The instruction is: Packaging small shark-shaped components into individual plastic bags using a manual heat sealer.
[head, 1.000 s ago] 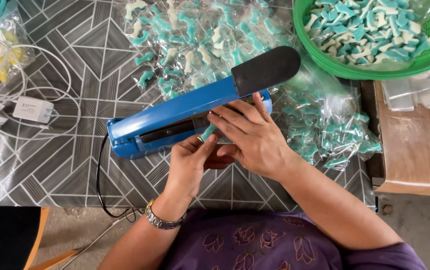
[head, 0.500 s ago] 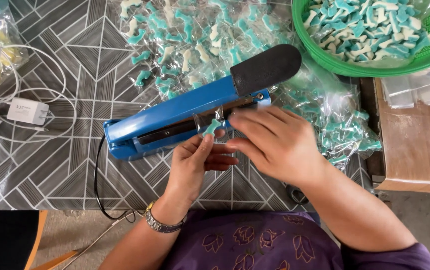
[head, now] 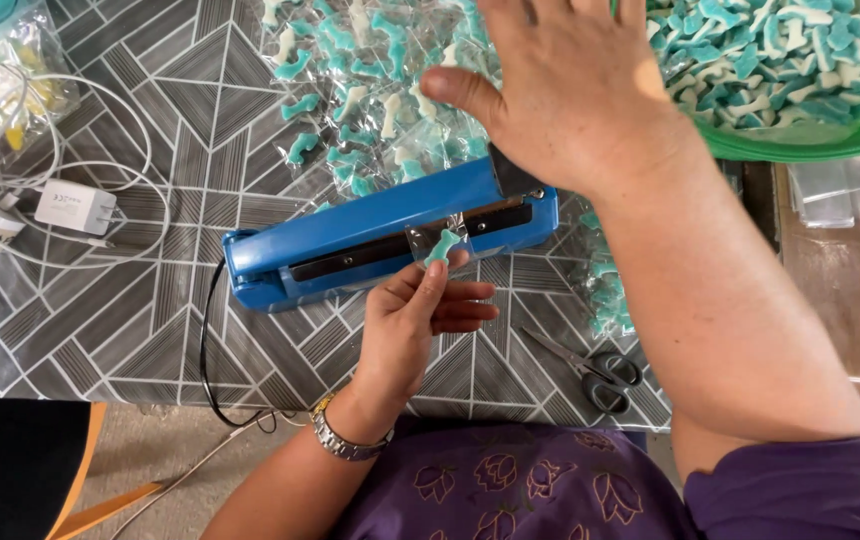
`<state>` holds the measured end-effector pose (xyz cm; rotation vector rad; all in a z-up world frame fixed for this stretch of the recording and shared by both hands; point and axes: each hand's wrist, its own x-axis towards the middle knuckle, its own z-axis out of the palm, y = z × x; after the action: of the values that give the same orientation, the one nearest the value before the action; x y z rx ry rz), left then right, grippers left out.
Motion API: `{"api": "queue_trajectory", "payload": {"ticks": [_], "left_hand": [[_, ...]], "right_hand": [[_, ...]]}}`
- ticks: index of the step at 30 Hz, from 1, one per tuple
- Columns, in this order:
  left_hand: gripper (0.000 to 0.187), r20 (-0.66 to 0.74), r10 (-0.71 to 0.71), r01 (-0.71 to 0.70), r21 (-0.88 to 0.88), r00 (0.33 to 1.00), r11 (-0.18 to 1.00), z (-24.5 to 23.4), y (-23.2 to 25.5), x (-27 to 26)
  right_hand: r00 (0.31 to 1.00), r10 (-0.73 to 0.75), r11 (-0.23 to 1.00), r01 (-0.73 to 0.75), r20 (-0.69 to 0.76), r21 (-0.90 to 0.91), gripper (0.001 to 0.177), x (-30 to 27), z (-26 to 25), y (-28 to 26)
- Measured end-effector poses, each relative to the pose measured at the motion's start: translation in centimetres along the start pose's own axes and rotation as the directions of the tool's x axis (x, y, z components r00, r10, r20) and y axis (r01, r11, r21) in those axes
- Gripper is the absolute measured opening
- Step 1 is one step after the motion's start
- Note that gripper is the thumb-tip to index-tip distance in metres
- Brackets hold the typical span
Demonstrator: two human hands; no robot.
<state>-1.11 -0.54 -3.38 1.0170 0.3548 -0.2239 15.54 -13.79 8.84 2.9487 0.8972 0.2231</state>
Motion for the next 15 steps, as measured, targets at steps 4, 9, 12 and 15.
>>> {"api": "queue_trajectory", "payload": {"ticks": [4,9,12,15], "left_hand": [[0.049,0.024,0.027,-0.027,0.003,0.999,1.000,-0.3,-0.2,0.2],[0.060,0.004,0.011,-0.011,0.007,1.000,1.000,0.0,-0.2,0.3],[0.064,0.000,0.014,-0.014,0.008,1.000,1.000,-0.1,-0.5,0.5],[0.061,0.001,-0.017,0.017,0.044,1.000,0.999,-0.1,-0.1,0.6]], "right_hand": [[0.995,-0.038,0.996,0.045,-0.093,0.078,0.085,-1.0,5.6,1.8],[0.999,0.014,0.975,-0.006,-0.033,0.222,0.079,-1.3,7.2,1.7],[0.999,0.025,0.970,-0.016,-0.031,0.242,0.080,-1.3,8.3,1.8],[0.997,0.016,0.975,0.002,-0.079,0.223,0.078,-1.4,8.3,1.7]]}}
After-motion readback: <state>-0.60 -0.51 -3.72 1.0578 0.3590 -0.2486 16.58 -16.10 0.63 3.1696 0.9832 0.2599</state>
